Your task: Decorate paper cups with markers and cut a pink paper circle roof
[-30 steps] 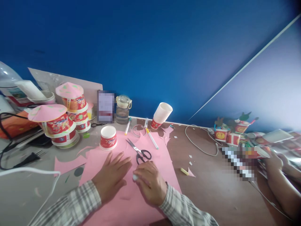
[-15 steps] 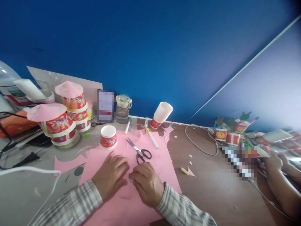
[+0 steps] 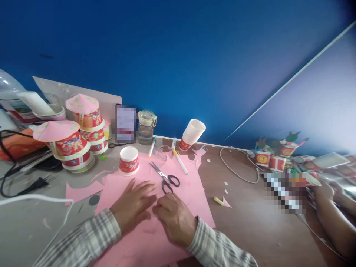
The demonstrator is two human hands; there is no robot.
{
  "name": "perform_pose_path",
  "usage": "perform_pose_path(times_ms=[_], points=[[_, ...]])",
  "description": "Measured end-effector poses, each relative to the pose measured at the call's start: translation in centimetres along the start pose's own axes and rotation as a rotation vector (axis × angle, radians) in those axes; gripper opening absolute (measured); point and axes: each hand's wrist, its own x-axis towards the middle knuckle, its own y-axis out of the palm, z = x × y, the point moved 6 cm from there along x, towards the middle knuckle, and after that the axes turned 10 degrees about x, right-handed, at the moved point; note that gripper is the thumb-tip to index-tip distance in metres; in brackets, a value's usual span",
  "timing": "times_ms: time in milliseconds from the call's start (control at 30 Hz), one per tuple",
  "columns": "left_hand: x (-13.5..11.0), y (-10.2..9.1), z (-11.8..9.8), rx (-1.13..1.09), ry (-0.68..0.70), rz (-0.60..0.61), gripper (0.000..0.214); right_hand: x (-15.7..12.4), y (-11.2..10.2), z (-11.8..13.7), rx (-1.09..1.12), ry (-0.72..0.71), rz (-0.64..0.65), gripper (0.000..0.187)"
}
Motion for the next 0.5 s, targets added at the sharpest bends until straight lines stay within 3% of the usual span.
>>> perform_pose_path(times_ms=[167, 300, 433, 500], points=[[0.0, -0.3, -0.3, 0.025, -0.008, -0.058, 0.027, -0.1, -0.2, 0.3, -0.004, -0.013, 0.001, 0.016], [0.2, -0.7, -1.0, 0.049, -0.019, -0.195, 0.022, -0.2, -0.4, 0.3, 0.027, -0.027, -0.050, 0.016], [-0.1, -1.7, -1.3, -0.057, -0.020, -0.370, 0.024, -0.3, -0.2, 0.2, 0.056, -0.043, -0.061, 0.016], [-0.2, -1.9, -0.9, -0.144, -0.054, -0.359, 0.030, -0.4, -0.2, 0.2, 0.064, -0.051, -0.083, 0.016]])
